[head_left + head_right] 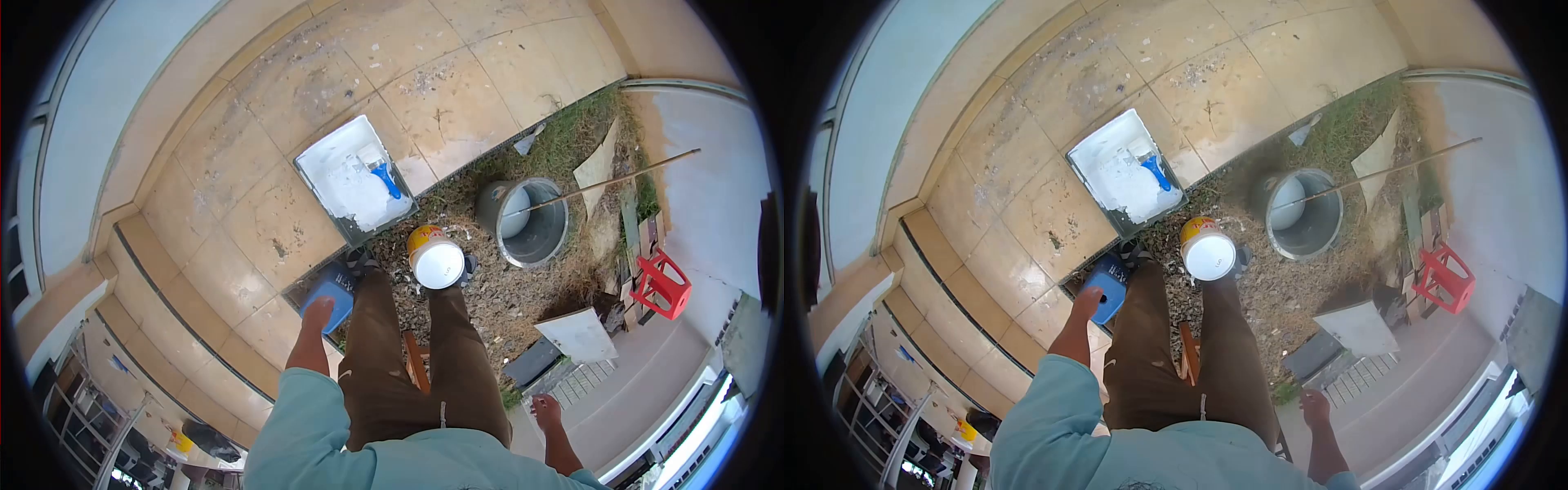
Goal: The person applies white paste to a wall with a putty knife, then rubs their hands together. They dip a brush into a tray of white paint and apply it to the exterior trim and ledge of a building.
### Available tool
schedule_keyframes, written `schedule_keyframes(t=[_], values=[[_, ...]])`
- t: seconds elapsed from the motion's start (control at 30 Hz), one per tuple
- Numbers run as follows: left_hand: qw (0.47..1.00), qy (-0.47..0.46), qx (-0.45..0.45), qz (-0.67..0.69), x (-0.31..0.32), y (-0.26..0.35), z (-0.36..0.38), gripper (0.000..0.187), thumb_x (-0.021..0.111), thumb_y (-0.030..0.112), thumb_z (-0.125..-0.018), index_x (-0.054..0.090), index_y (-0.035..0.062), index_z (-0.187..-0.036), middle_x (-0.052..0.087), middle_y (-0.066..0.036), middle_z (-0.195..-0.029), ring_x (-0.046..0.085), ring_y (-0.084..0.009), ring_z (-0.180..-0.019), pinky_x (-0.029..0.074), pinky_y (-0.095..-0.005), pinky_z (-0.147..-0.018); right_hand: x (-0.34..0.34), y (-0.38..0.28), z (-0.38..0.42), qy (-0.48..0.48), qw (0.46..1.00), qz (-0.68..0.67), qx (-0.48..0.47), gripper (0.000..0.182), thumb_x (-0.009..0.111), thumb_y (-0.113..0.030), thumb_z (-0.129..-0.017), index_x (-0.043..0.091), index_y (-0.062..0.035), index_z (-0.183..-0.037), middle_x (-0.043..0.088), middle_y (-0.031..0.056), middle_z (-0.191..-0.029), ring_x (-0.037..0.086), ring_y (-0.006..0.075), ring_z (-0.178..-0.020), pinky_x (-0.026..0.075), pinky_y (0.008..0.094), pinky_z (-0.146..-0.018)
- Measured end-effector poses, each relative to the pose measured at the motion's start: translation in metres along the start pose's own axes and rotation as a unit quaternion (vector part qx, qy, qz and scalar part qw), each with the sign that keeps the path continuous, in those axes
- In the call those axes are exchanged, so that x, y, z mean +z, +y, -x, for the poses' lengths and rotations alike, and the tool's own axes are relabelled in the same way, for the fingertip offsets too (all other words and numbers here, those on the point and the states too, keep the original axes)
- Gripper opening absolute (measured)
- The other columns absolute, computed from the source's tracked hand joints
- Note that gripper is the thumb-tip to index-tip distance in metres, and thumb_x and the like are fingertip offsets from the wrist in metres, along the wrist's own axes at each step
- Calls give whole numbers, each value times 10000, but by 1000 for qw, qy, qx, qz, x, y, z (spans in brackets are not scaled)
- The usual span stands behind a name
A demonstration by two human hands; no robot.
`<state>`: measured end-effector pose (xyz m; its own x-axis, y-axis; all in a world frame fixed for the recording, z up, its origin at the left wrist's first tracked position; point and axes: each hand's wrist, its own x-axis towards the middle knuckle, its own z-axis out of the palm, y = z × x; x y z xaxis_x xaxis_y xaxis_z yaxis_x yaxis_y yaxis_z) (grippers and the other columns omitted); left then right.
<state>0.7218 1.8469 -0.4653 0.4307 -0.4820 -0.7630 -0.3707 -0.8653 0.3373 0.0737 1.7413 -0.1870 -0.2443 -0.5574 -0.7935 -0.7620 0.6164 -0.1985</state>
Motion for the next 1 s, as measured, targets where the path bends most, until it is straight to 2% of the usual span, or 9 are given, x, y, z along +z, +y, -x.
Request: schedule_keyframes(t=[0.17, 0.2, 0.23, 0.37, 0.57, 0.7, 0.8, 0.93, 1.0], values=[[969, -144, -24, -199, -55, -35, 149, 284, 560, 288, -920, 683, 135, -1126, 668, -69, -1119, 623, -263, -1079, 528, -388, -864, 13, 72, 4, 60, 971, 193, -126, 197, 651, -214, -807, 704, -27, -772, 660, 138, -663, 678, 222, -662, 543, 347, -623], [923, -99, 181, -325, -70, -49, 166, 409, 577, 412, -892, 698, 49, -1039, 685, -142, -1053, 664, -305, -957, 525, -424, -859, 22, 93, -4, 81, 945, 276, -158, 223, 667, -239, -786, 709, -30, -719, 657, 150, -636, 685, 239, -669, 549, 364, -638], [962, -106, 28, -249, -104, -5, 192, 546, 566, 559, -858, 712, 50, -990, 678, -153, -1070, 626, -329, -1047, 503, -444, -883, 25, 72, 10, 98, 948, 249, -172, 223, 667, -239, -786, 709, -30, -719, 657, 150, -636, 685, 239, -669, 549, 364, -638], [976, 55, -22, -208, -183, 77, 208, 667, 458, 673, -859, 709, 81, -1037, 659, -176, -1116, 617, -356, -1066, 494, -463, -896, 23, -17, 11, 111, 956, 255, -93, 501, 626, -541, -779, 718, -49, -759, 685, 175, -775, 670, 342, -798, 524, 468, -782], [952, 273, 139, 18, -244, 270, 196, 675, 415, 661, -900, 670, 44, -804, 661, -175, -806, 636, -340, -786, 478, -444, -711, -48, -250, 18, 201, 941, 45, -268, 510, 624, -592, -802, 674, -86, -831, 672, 131, -775, 658, 308, -763, 507, 426, -714], [863, -45, 242, 440, -209, 427, 234, 759, 272, 713, -922, 451, 134, -1380, 590, -127, -1191, 549, -272, -1051, 442, -456, -882, -77, -379, 132, 168, 743, -3, -647, 619, 644, -415, -858, 479, -102, -1365, 494, 210, -1297, 466, 364, -1212, 374, 451, -1026], [706, -287, 374, 530, -163, 495, 280, 859, 218, 760, -894, 246, 158, -1506, 354, -167, -1487, 358, -311, -1335, 314, -477, -1071, -73, -423, 198, 150, 549, 41, -821, 767, 627, -461, -862, 355, -41, -1443, 292, 253, -1492, 292, 423, -1377, 252, 427, -1133], [583, -258, 414, 649, -156, 535, 337, 876, 193, 762, -892, 181, 158, -1527, 265, -131, -1546, 246, -286, -1419, 234, -442, -1139, -86, -446, 193, 180, 531, 53, -826, 797, 548, -488, -912, 265, -2, -1477, 218, 252, -1537, 206, 391, -1431, 186, 397, -1160], [574, -277, 451, 625, -162, 542, 376, 894, 187, 761, -893, 154, 136, -1531, 220, -103, -1566, 194, -270, -1444, 188, -405, -1163, -91, -449, 194, 166, 632, -33, -756, 819, 432, -568, -935, 236, 8, -1484, 204, 243, -1546, 186, 355, -1446, 112, 417, -1174]])
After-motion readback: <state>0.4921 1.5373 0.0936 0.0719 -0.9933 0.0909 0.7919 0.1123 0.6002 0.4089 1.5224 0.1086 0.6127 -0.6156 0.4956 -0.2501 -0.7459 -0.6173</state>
